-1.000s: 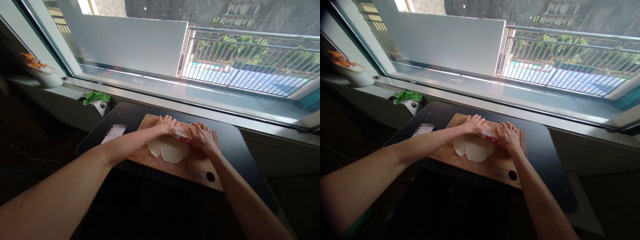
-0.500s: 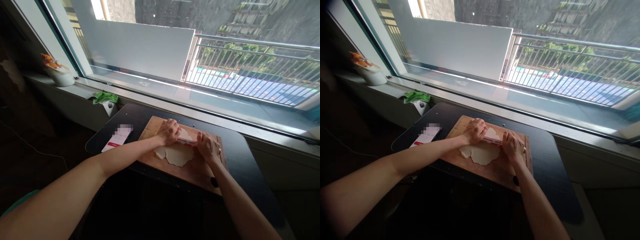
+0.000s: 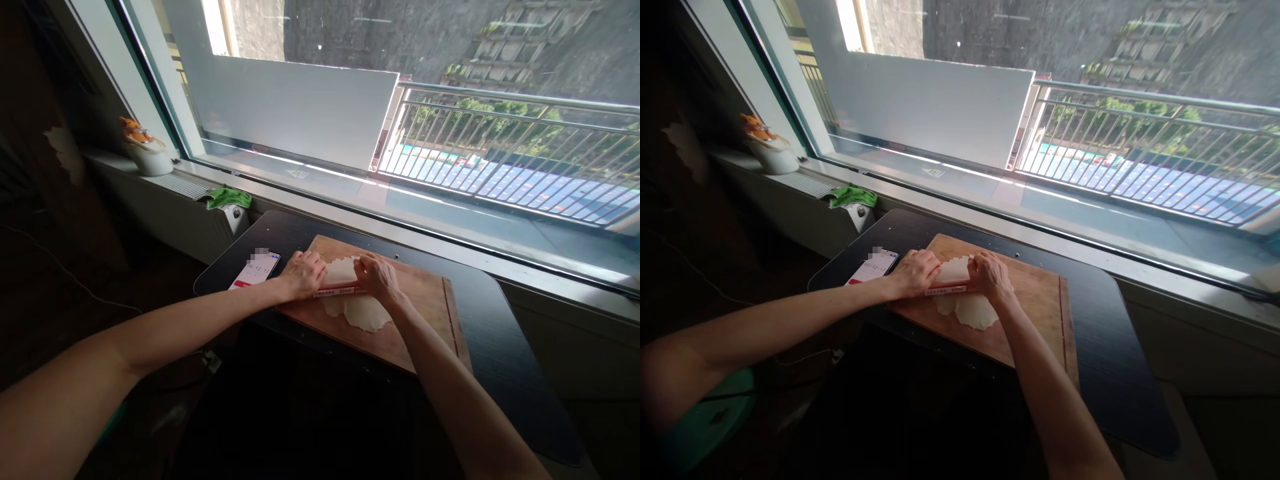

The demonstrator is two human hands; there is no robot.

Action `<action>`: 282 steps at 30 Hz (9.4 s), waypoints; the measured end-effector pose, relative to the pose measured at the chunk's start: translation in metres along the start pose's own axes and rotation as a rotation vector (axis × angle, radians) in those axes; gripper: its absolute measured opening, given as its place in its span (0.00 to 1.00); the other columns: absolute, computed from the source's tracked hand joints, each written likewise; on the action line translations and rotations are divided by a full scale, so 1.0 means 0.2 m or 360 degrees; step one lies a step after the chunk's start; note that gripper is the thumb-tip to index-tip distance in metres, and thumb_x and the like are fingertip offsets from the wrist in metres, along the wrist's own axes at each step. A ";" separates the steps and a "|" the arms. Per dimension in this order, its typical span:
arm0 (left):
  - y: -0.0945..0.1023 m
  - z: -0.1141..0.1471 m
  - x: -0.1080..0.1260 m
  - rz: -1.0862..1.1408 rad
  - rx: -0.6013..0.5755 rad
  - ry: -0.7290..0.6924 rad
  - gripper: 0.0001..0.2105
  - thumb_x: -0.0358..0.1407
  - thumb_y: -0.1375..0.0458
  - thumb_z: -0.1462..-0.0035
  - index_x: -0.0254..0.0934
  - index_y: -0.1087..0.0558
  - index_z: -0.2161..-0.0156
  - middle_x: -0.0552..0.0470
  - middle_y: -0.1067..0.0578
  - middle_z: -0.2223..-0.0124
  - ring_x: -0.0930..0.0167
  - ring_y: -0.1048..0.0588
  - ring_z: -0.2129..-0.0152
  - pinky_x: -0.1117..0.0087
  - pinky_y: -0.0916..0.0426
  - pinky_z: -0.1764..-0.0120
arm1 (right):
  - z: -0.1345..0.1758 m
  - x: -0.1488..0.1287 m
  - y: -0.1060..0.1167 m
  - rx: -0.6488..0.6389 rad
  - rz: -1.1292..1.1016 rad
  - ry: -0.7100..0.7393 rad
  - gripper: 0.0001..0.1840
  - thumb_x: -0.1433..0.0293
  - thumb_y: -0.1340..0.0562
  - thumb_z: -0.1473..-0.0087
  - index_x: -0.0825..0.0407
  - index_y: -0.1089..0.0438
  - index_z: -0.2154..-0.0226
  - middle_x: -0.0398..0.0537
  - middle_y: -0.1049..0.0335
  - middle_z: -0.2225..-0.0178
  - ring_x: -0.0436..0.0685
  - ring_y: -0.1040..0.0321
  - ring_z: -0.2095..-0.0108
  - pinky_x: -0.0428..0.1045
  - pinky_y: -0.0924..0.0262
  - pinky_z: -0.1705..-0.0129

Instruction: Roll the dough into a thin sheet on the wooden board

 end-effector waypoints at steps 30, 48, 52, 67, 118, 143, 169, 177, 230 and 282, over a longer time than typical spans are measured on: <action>-0.14 0.04 -0.07 0.0063 -0.0155 0.0184 0.23 0.42 0.57 0.30 0.33 0.32 0.39 0.39 0.36 0.32 0.56 0.41 0.34 0.42 0.48 0.36 | -0.19 0.03 -0.16 -0.0125 -0.0117 0.0028 0.31 0.52 0.53 0.35 0.49 0.37 0.37 0.54 0.38 0.35 0.67 0.50 0.33 0.64 0.50 0.35; -0.14 0.07 -0.03 0.0145 -0.0180 0.0091 0.26 0.43 0.56 0.30 0.34 0.38 0.33 0.40 0.41 0.30 0.56 0.48 0.31 0.41 0.53 0.34 | -0.07 0.08 -0.16 0.0047 -0.0103 0.0202 0.28 0.52 0.53 0.34 0.46 0.34 0.41 0.52 0.33 0.39 0.67 0.49 0.33 0.64 0.48 0.36; -0.16 -0.08 -0.20 0.0139 -0.0249 0.0362 0.25 0.42 0.56 0.30 0.34 0.38 0.34 0.39 0.41 0.30 0.55 0.47 0.31 0.40 0.53 0.35 | -0.31 0.07 -0.19 -0.0038 -0.0099 0.0068 0.30 0.53 0.54 0.34 0.48 0.36 0.39 0.56 0.35 0.38 0.68 0.47 0.34 0.66 0.47 0.38; -0.19 -0.12 -0.27 0.0108 -0.0328 0.0463 0.27 0.41 0.57 0.31 0.34 0.42 0.31 0.39 0.43 0.29 0.55 0.49 0.31 0.41 0.52 0.35 | -0.38 0.07 -0.17 0.0020 -0.0183 0.0044 0.31 0.52 0.52 0.35 0.51 0.38 0.37 0.60 0.36 0.38 0.69 0.48 0.34 0.66 0.50 0.37; -0.26 -0.52 0.47 0.0198 -0.0258 -0.0186 0.27 0.45 0.61 0.29 0.38 0.40 0.32 0.44 0.41 0.29 0.57 0.47 0.31 0.41 0.56 0.33 | 0.34 0.66 0.03 -0.0025 -0.0020 -0.0639 0.27 0.58 0.52 0.35 0.51 0.32 0.42 0.57 0.35 0.39 0.66 0.42 0.38 0.62 0.44 0.39; -0.28 -0.72 0.37 0.0129 -0.0317 -0.0144 0.27 0.44 0.61 0.29 0.36 0.43 0.31 0.43 0.43 0.28 0.59 0.54 0.29 0.43 0.60 0.32 | 0.11 0.82 0.02 0.0078 0.0003 -0.0788 0.31 0.55 0.54 0.36 0.53 0.34 0.40 0.61 0.43 0.34 0.69 0.52 0.33 0.67 0.53 0.36; -0.33 -0.86 0.31 0.0066 -0.0413 -0.0049 0.28 0.45 0.61 0.29 0.36 0.47 0.29 0.43 0.49 0.26 0.60 0.55 0.29 0.44 0.61 0.32 | 0.04 0.86 -0.04 -0.0107 -0.0070 -0.0812 0.32 0.55 0.53 0.36 0.52 0.39 0.36 0.61 0.46 0.32 0.70 0.55 0.31 0.70 0.56 0.34; -0.31 -0.52 0.33 0.0153 -0.0489 -0.0464 0.30 0.51 0.58 0.32 0.43 0.44 0.30 0.47 0.43 0.28 0.59 0.49 0.30 0.45 0.58 0.32 | 0.31 0.58 -0.02 -0.0027 0.0041 -0.0245 0.31 0.53 0.54 0.34 0.49 0.37 0.37 0.55 0.44 0.32 0.65 0.55 0.30 0.63 0.55 0.33; -0.05 0.07 -0.01 0.0218 0.0011 0.0287 0.16 0.31 0.42 0.40 0.37 0.27 0.47 0.43 0.23 0.49 0.58 0.25 0.52 0.60 0.30 0.52 | 0.50 0.75 0.10 -0.0181 0.0116 -0.0818 0.30 0.57 0.48 0.35 0.55 0.38 0.38 0.63 0.30 0.46 0.68 0.33 0.45 0.59 0.37 0.49; -0.21 -0.17 0.32 0.0207 0.0059 -0.0202 0.20 0.42 0.51 0.33 0.38 0.30 0.41 0.42 0.27 0.40 0.57 0.33 0.42 0.48 0.46 0.38 | 0.43 0.26 0.03 0.0001 -0.0031 -0.0047 0.18 0.61 0.49 0.34 0.46 0.29 0.50 0.52 0.28 0.48 0.62 0.35 0.47 0.57 0.43 0.44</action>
Point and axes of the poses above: each hand's wrist, its own z-axis away from the middle knuckle, its own y-axis out of the back of the hand, x = y × z, the point moved 7 cm from there along -z, towards the middle knuckle
